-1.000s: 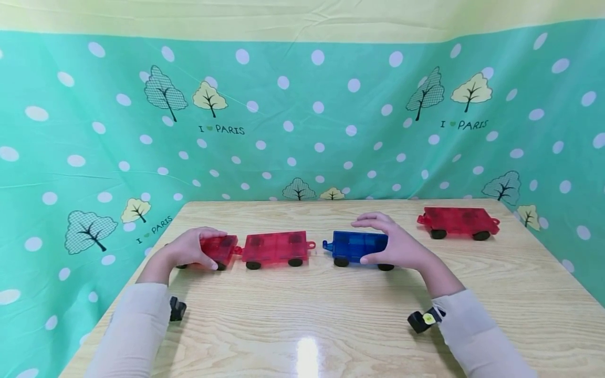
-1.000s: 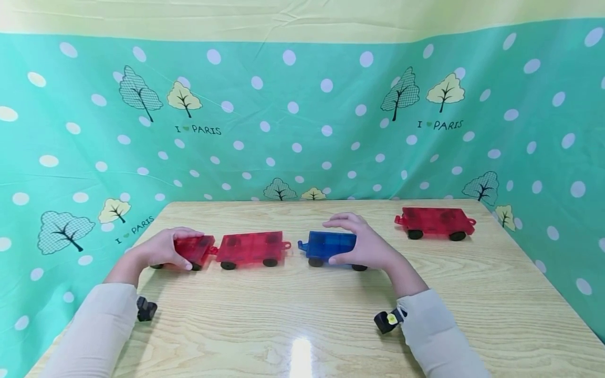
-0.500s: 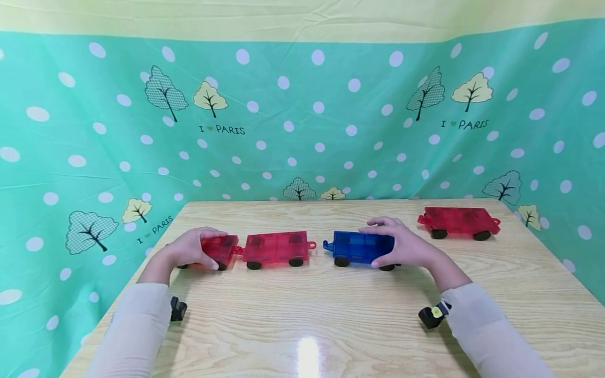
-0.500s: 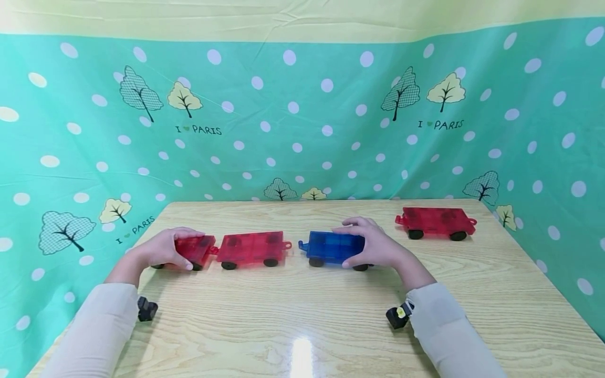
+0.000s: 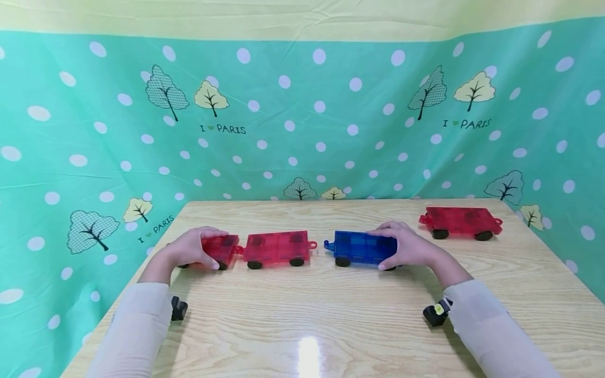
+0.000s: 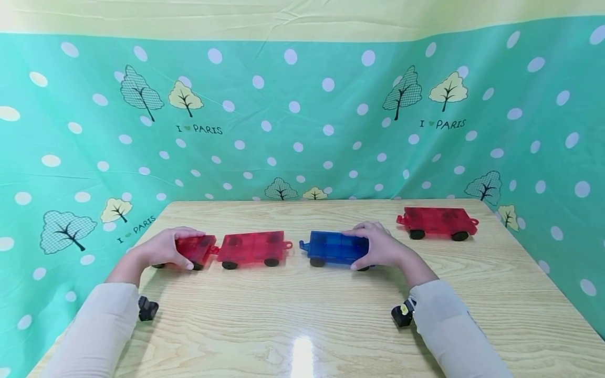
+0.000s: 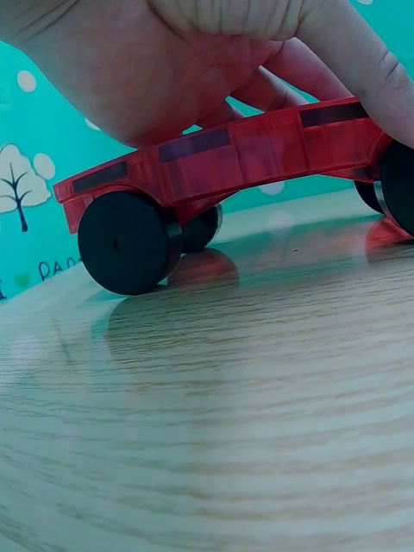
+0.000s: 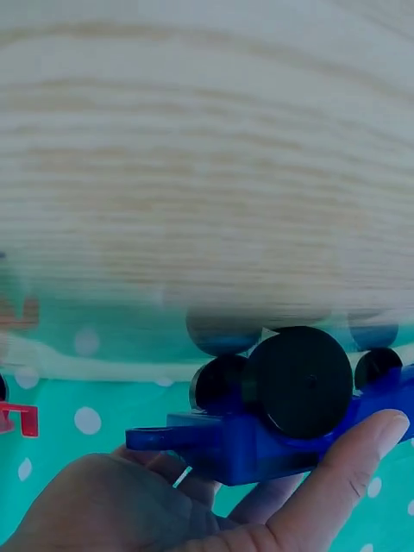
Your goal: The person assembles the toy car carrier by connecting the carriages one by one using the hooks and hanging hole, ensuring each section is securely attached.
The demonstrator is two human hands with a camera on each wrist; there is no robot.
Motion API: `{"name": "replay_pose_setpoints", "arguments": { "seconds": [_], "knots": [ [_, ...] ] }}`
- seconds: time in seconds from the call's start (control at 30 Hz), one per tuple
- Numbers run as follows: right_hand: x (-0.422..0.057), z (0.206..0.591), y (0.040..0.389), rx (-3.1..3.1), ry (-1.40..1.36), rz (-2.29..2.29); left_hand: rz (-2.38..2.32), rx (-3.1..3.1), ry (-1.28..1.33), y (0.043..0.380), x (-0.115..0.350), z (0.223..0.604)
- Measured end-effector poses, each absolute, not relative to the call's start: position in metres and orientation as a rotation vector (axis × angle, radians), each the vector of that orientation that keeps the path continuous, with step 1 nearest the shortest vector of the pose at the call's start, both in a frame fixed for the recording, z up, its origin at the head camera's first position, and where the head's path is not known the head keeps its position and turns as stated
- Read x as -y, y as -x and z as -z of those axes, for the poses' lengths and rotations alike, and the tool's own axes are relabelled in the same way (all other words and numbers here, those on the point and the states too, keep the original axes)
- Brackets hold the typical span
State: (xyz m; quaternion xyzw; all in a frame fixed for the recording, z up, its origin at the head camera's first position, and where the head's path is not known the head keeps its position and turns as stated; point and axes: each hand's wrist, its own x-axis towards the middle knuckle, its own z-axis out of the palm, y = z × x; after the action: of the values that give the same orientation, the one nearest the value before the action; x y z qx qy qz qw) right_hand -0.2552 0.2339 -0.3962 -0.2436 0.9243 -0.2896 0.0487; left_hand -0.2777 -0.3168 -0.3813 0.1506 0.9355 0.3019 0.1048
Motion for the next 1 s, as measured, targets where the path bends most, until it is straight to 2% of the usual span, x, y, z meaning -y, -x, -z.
{"name": "replay_pose_setpoints", "arguments": {
  "seconds": [0.7, 1.0],
  "knots": [
    [-0.239, 0.397, 0.263, -2.784, 0.680, 0.897, -0.783, -2.811, -0.572, 0.273, 0.308, 0.372],
    [-0.239, 0.398, 0.263, -2.781, 0.664, 0.901, -0.908, -2.851, -0.629, 0.268, 0.291, 0.364]
  ]
}}
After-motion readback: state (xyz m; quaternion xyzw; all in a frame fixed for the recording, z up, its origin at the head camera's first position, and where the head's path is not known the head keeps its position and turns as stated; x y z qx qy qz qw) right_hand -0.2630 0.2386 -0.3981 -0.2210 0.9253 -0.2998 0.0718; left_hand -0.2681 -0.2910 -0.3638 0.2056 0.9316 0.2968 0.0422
